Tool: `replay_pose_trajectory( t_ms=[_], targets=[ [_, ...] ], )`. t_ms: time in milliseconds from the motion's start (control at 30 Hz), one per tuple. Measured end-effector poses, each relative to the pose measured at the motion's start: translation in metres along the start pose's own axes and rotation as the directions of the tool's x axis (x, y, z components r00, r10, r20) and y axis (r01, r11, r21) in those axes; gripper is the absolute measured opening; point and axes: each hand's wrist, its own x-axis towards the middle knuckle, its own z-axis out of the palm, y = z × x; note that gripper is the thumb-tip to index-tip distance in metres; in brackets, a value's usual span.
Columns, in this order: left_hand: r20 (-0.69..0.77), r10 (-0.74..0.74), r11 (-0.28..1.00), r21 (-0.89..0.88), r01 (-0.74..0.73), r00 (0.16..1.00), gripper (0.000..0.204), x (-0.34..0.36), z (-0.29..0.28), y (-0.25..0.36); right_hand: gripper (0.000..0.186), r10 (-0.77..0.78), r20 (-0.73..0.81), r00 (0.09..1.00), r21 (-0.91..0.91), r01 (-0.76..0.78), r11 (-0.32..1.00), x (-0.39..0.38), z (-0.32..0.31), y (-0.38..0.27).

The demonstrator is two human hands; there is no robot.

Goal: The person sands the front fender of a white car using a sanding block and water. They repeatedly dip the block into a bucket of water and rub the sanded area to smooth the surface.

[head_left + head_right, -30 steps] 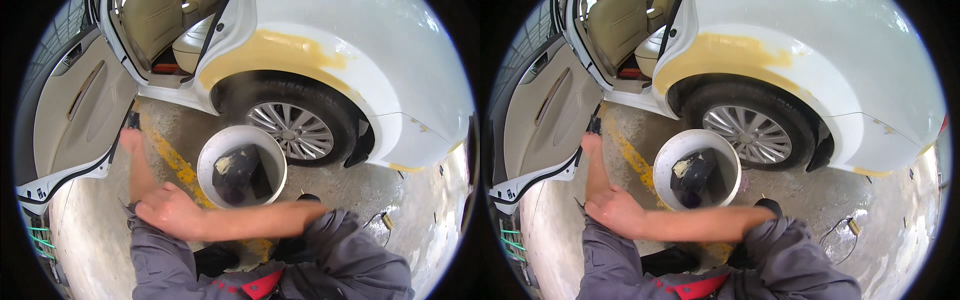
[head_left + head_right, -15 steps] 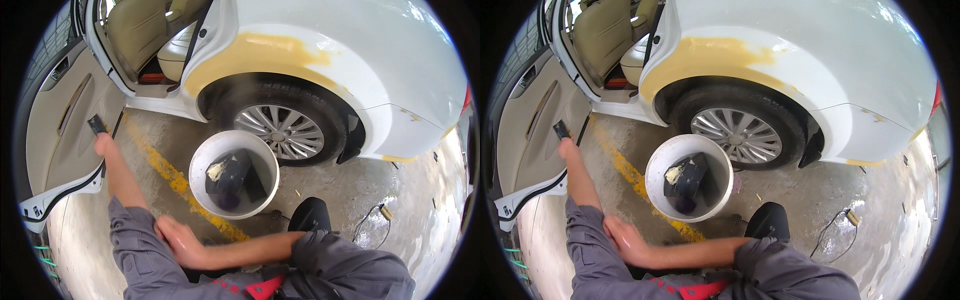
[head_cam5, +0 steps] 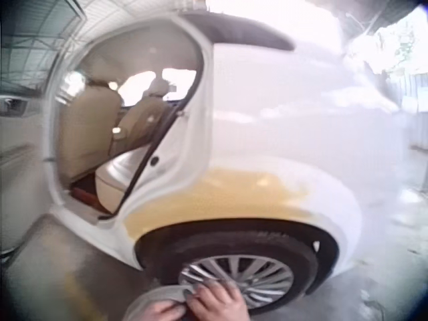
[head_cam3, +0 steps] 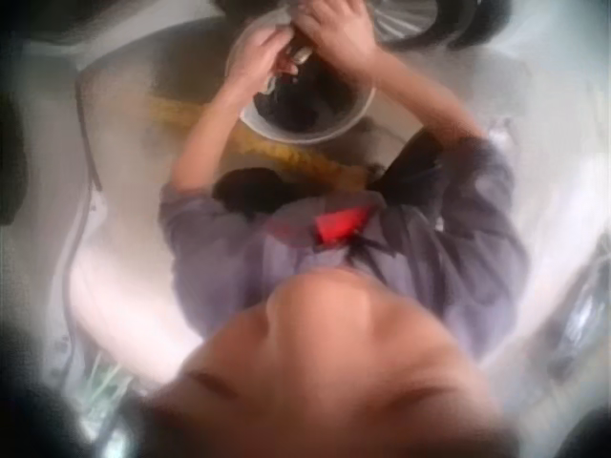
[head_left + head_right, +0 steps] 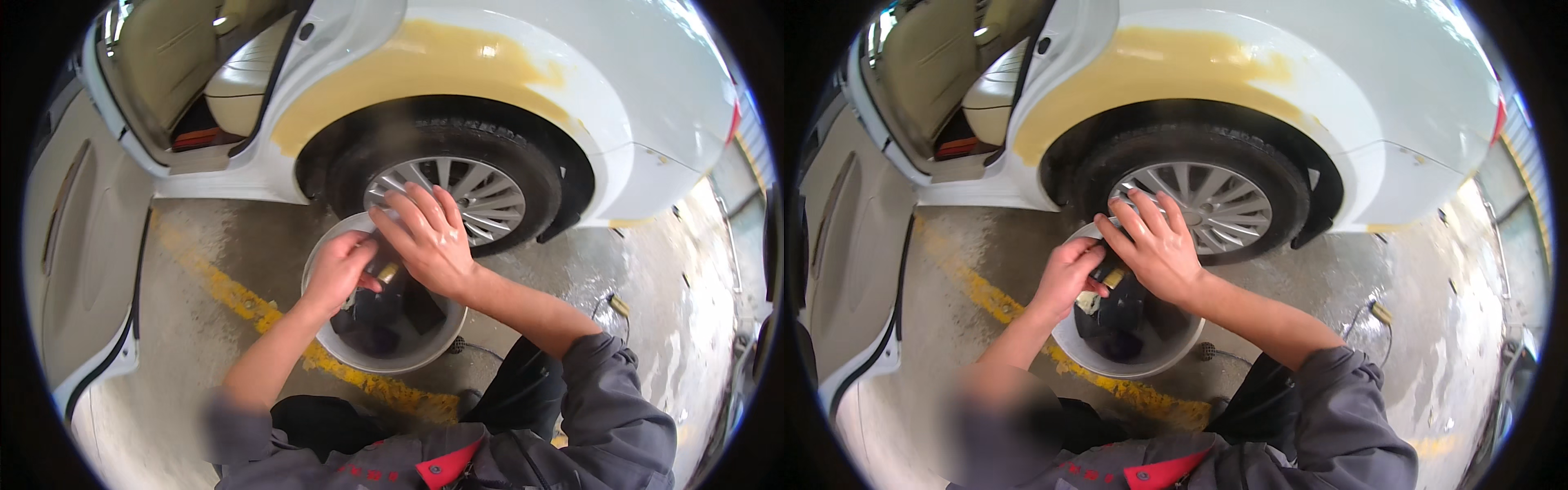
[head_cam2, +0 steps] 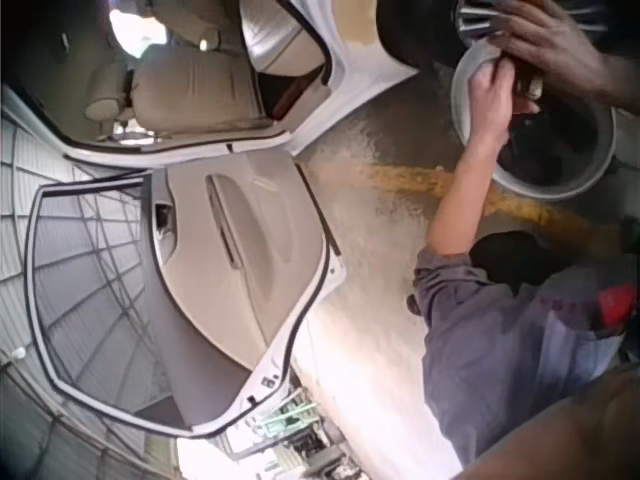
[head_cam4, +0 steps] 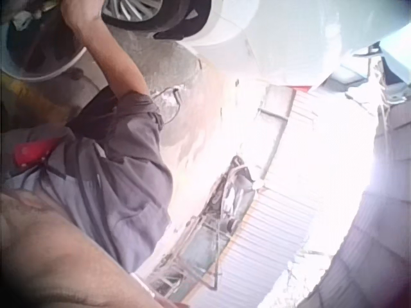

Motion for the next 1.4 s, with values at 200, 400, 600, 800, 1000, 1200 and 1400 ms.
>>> replay_pose_trajectory(
  t_ms=[200, 400, 600, 800, 1000, 1200, 1400],
  targets=[
    [-0.002, 0.336, 0.941, -0.052, -0.336, 0.942, 0.05, 0.058, -0.026, -0.054, 0.028, 0.52, 0.647, 0.559, 0.627, -0.777, 0.056, -0.008, 0.026, 0.017],
    [0.321, 0.088, 0.975, -0.22, -0.016, 0.943, 0.038, 0.055, -0.026, -0.056, 0.038, 0.442, 0.802, 0.401, 0.588, -0.658, -0.471, 0.01, 0.018, 0.005],
    [0.4, 0.161, 0.953, -0.299, -0.038, 0.902, 0.034, 0.056, -0.031, -0.059, 0.052, 0.21, 0.853, 0.478, 0.519, -0.731, -0.443, 0.014, 0.001, 0.022],
    [0.313, 0.132, 0.974, -0.218, -0.064, 0.941, 0.032, 0.057, -0.029, -0.063, 0.046, 0.047, 0.91, 0.413, 0.391, -0.811, -0.435, 0.006, 0.007, 0.049],
    [0.14, 0.283, 0.94, 0.158, -0.304, 0.949, 0.033, 0.053, -0.017, -0.078, 0.048, -0.139, 0.863, 0.485, 0.276, -0.685, -0.675, -0.019, 0.02, 0.066],
    [0.414, -0.187, 0.979, 0.158, 0.132, 0.891, 0.05, 0.048, 0.006, -0.12, 0.042, -0.044, 0.854, 0.518, 0.357, -0.648, -0.673, -0.055, 0.003, 0.089],
    [0.323, -0.833, 0.304, 0.946, -0.115, 0.448, 0.037, 0.075, 0.047, -0.212, 0.047, 0.063, 0.858, 0.51, 0.478, -0.747, -0.462, -0.116, -0.032, 0.109]
  ],
)
